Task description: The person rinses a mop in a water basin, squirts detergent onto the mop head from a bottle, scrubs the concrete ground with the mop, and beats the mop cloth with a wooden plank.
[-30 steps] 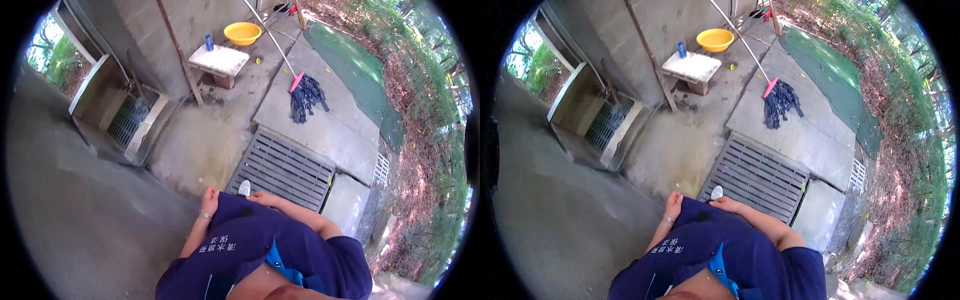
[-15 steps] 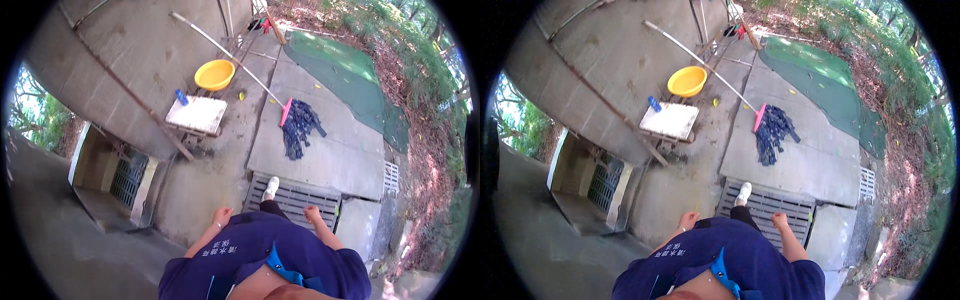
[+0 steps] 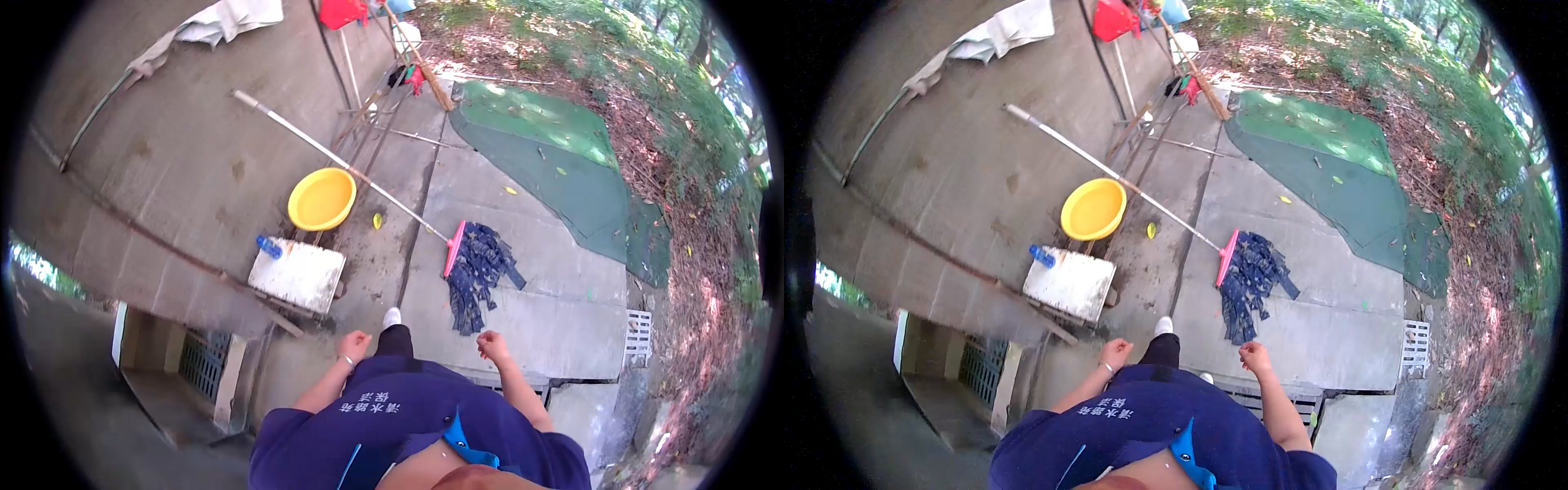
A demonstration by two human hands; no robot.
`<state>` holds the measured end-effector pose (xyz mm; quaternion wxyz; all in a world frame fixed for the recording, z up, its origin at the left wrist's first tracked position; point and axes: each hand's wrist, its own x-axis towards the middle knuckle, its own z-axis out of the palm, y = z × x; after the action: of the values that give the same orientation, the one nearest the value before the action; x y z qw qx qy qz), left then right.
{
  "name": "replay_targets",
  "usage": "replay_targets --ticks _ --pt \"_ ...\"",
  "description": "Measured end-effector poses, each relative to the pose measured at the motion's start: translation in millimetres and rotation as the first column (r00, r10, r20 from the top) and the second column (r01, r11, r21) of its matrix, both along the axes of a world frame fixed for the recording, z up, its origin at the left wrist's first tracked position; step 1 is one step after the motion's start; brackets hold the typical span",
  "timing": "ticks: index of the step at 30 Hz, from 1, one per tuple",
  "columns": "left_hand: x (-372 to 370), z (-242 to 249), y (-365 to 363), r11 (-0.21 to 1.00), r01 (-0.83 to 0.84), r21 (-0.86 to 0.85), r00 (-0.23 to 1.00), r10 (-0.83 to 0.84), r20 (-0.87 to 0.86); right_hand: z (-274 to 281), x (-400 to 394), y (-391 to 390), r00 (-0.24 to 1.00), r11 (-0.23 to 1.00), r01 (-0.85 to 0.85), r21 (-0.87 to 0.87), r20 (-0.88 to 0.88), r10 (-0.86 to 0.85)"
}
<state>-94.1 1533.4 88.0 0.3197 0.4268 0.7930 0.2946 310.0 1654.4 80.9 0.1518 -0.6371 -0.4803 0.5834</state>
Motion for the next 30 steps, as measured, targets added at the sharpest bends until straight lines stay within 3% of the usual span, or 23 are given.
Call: replay_targets --ticks 3,5,7,8,9,10,11,12,13,14,15,16,17,18,19,20,21,22,24,30 --pt "-49.5 -28.5 102.8 0.998 0.046 0.034 0.998 -0.048 0.051 -1.1 -7.2 26.8 0.995 0.997 0.075 -0.007 -0.059 -0.075" --pt "-108.4 -83.0 193.1 0.979 -0.026 0.203 0.992 0.000 0.127 -15.3 -4.8 31.5 0.992 0.987 0.122 -0.102 -0.020 -0.125" --pt "-142.6 -37.3 290.7 0.987 -0.156 -0.022 0.959 0.157 0.237 -41.6 4.4 19.3 0.992 0.981 0.117 -0.157 0.054 -0.110" --pt "-173.0 -41.0 341.0 0.991 -0.123 0.045 0.985 0.116 0.130 -57.3 8.4 15.3 0.991 0.982 0.105 -0.155 0.094 -0.091" --pt "-209.0 -44.0 388.9 0.992 -0.123 -0.025 0.974 0.126 0.186 -34.9 3.1 19.6 0.978 0.972 0.133 -0.194 0.185 -0.096" --pt "-258.5 -93.3 438.1 0.977 -0.142 0.160 0.990 0.137 0.042 -27.0 3.6 15.0 0.967 0.958 0.163 -0.238 0.231 -0.107" --pt "-302.1 -124.0 481.1 0.986 0.057 0.158 0.913 0.013 -0.407 -12.5 1.2 13.9 0.954 0.940 0.194 -0.280 0.275 -0.115" --pt "-312.0 -103.2 520.3 0.980 0.157 0.118 0.607 -0.001 -0.795 -20.1 4.9 10.4 0.920 0.934 0.163 -0.317 0.391 -0.027" --pt "-345.2 -107.3 554.1 1.000 -0.027 -0.009 0.875 0.019 -0.485 -10.7 -7.2 10.7 0.871 0.921 0.133 -0.366 0.487 0.068" --pt "-378.3 -105.7 586.6 0.953 -0.227 -0.200 0.963 0.188 -0.194 1.2 -8.9 16.0 0.881 0.891 0.169 -0.422 0.469 0.055" --pt "-377.0 -80.0 597.5 0.944 -0.317 -0.094 0.942 0.301 -0.147 30.0 -17.2 37.4 0.897 0.856 0.200 -0.477 0.440 0.035" --pt "-380.3 -59.7 608.8 0.943 -0.331 -0.020 0.926 0.329 0.187 36.1 -23.8 48.8 0.906 0.794 0.309 -0.524 0.416 -0.078" --pt "-393.5 -52.6 613.9 0.943 -0.333 -0.008 0.897 0.319 0.305 37.4 -27.0 57.3 0.892 0.716 0.419 -0.558 0.402 -0.209" --pt "-410.5 -42.6 630.0 0.991 -0.123 0.055 0.759 0.058 0.648 34.8 -29.4 65.5 0.888 0.728 0.434 -0.531 0.390 -0.245" --pt "-425.6 -30.9 645.9 0.993 0.072 0.099 0.447 -0.121 0.887 39.3 -34.1 72.1 0.877 0.736 0.460 -0.496 0.383 -0.290" --pt "-415.2 -30.9 674.9 0.989 0.099 0.106 0.481 -0.141 0.865 47.4 -41.5 79.7 0.861 0.732 0.492 -0.471 0.386 -0.330" --pt "-393.3 -32.4 703.3 0.998 0.011 0.063 0.748 -0.050 0.662 58.9 -52.1 95.9 0.847 0.731 0.517 -0.446 0.390 -0.361" --pt "-362.4 -37.3 731.4 0.998 -0.056 0.013 0.934 0.048 0.353 78.8 -64.6 116.9 0.841 0.706 0.533 -0.467 0.387 -0.379" --pt "-316.8 -45.4 779.5 0.998 -0.067 0.009 0.991 0.065 0.115 89.5 -80.3 138.2 0.854 0.704 0.516 -0.488 0.353 -0.381" --pt "-189.4 -22.1 846.4 0.980 0.060 0.191 0.998 -0.062 0.003 93.3 -102.1 144.6 0.796 0.676 0.605 -0.421 0.321 -0.513"
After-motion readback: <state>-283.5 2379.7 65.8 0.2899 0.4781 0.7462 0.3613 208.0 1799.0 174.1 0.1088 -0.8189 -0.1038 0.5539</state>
